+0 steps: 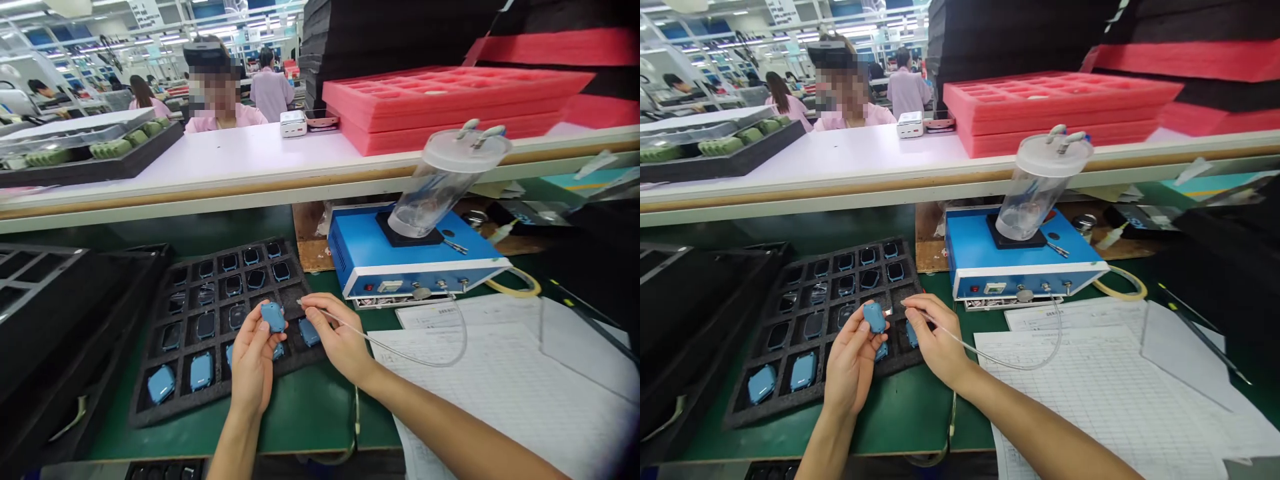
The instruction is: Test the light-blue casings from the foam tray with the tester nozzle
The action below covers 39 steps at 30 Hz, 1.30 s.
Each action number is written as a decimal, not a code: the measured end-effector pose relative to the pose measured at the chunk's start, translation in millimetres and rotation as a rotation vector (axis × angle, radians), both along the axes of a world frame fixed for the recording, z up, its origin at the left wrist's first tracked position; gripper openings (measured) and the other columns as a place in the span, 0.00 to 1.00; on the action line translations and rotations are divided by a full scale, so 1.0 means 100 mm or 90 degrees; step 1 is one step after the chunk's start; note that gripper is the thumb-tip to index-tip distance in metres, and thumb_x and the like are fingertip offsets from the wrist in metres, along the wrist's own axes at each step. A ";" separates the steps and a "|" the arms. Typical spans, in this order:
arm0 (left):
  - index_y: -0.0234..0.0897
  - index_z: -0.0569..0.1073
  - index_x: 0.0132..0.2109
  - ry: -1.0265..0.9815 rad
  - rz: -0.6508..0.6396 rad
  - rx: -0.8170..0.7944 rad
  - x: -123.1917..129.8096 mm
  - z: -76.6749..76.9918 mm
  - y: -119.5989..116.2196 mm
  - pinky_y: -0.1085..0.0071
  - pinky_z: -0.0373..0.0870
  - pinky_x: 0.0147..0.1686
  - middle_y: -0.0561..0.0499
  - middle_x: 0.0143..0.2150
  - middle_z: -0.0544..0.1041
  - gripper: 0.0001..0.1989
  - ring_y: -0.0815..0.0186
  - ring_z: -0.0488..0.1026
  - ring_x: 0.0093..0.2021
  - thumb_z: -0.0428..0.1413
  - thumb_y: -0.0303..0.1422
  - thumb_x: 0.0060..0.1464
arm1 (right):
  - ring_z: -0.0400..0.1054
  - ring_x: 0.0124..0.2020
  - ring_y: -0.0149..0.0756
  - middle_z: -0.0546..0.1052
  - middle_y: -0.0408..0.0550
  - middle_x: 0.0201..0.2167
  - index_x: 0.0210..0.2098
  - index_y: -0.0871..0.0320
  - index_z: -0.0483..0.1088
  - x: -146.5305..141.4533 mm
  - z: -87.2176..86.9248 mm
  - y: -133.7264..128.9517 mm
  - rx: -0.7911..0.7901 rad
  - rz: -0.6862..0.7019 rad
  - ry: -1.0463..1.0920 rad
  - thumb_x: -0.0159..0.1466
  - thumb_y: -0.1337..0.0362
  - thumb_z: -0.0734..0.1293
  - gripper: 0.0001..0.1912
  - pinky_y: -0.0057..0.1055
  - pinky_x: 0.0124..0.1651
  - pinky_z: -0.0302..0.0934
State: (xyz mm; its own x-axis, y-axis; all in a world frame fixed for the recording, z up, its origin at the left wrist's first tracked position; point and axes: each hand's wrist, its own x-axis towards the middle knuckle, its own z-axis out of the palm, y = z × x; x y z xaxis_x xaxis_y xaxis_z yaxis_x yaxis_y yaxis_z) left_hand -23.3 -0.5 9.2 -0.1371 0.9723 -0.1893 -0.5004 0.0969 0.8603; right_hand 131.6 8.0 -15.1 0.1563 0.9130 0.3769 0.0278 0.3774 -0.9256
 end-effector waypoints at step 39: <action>0.39 0.80 0.43 0.081 0.003 0.103 0.14 0.02 0.18 0.72 0.73 0.34 0.53 0.35 0.80 0.19 0.66 0.72 0.33 0.63 0.50 0.56 | 0.45 0.76 0.56 0.54 0.59 0.75 0.72 0.57 0.57 1.77 -0.18 -1.10 -0.352 -0.158 -0.760 0.70 0.48 0.64 0.36 0.57 0.74 0.47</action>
State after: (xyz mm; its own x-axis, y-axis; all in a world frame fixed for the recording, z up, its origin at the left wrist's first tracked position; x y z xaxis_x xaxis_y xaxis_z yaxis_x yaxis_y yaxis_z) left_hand -9.5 17.6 11.1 -0.1551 0.9878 -0.0119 -0.3864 -0.0496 0.9210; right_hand 308.6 -102.2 -33.4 0.1745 0.9846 -0.0098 0.9341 -0.1687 -0.3146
